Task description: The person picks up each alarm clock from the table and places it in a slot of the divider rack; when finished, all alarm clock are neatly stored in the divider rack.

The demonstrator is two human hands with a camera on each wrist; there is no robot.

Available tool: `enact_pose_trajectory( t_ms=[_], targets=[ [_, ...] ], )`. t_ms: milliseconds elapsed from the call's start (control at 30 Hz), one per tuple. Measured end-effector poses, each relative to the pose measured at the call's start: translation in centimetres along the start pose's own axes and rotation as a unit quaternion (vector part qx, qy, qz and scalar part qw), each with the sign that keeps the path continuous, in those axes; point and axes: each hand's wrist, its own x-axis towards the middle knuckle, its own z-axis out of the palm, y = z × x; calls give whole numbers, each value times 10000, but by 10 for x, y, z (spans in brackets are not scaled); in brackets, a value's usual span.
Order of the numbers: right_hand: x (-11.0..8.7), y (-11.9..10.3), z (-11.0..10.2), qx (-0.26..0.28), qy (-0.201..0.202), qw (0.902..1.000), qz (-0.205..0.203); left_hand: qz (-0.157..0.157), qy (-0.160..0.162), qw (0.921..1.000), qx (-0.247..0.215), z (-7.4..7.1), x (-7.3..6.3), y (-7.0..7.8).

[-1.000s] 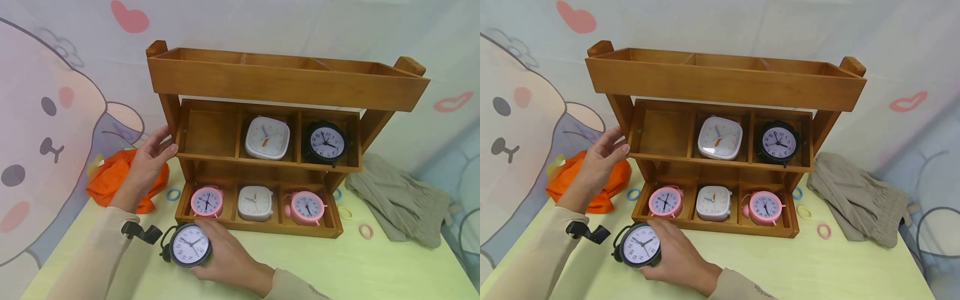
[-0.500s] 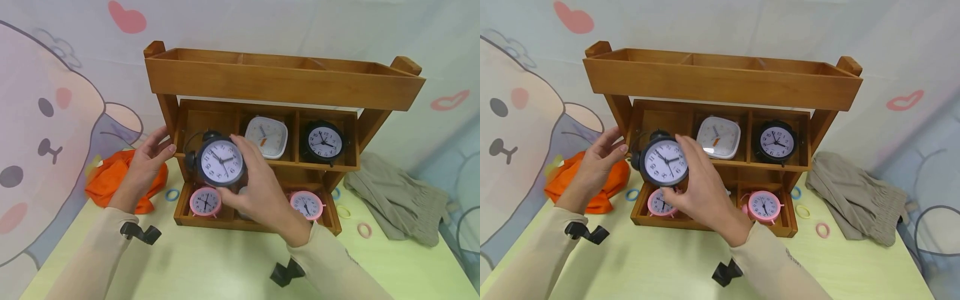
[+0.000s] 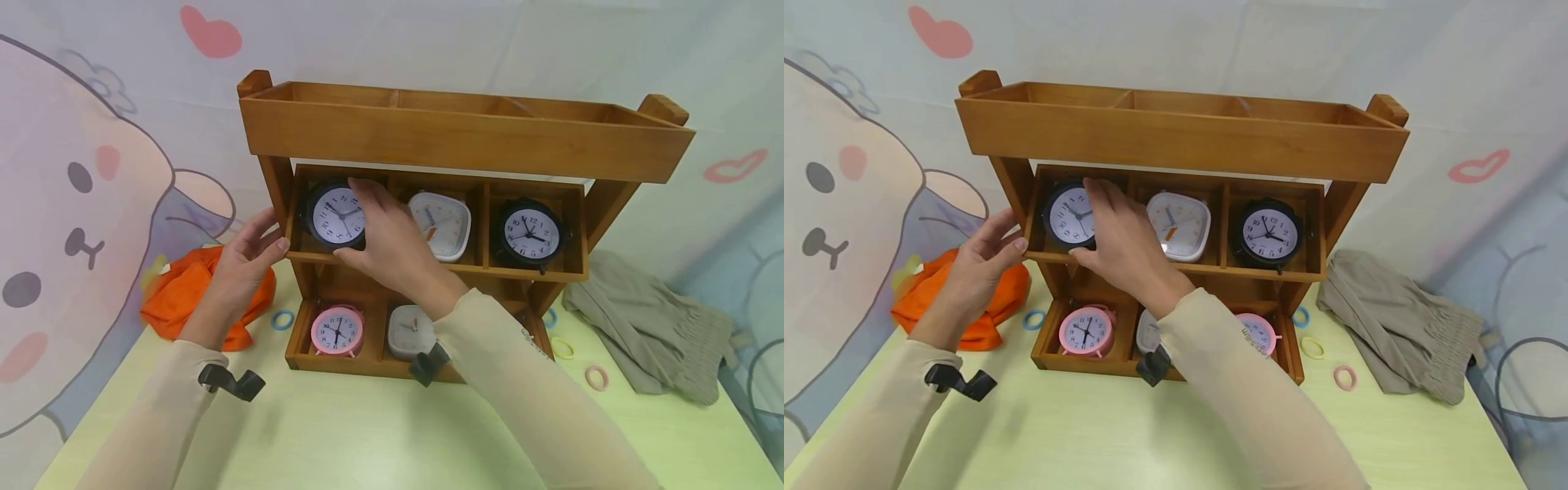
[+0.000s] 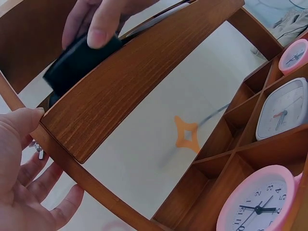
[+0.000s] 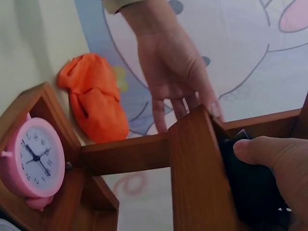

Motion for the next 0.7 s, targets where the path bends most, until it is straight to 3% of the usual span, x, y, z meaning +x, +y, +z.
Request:
enact_pose_trajectory(
  t_ms=[267,500,633,700],
  targets=[
    [0,6,11,-755,19,9971,-93,-22,-6,10000,20,1,1,-2],
    [-15,12,4,-696,32,9974,-166,90,-57,9999,2,2,0,-1],
    [-42,15,-11,-3,508,9981,-358,211,-31,9973,708,0,-8,2],
    [-61,19,-19,426,843,9947,-396,482,76,9894,1368,0,-16,4]
  ],
)
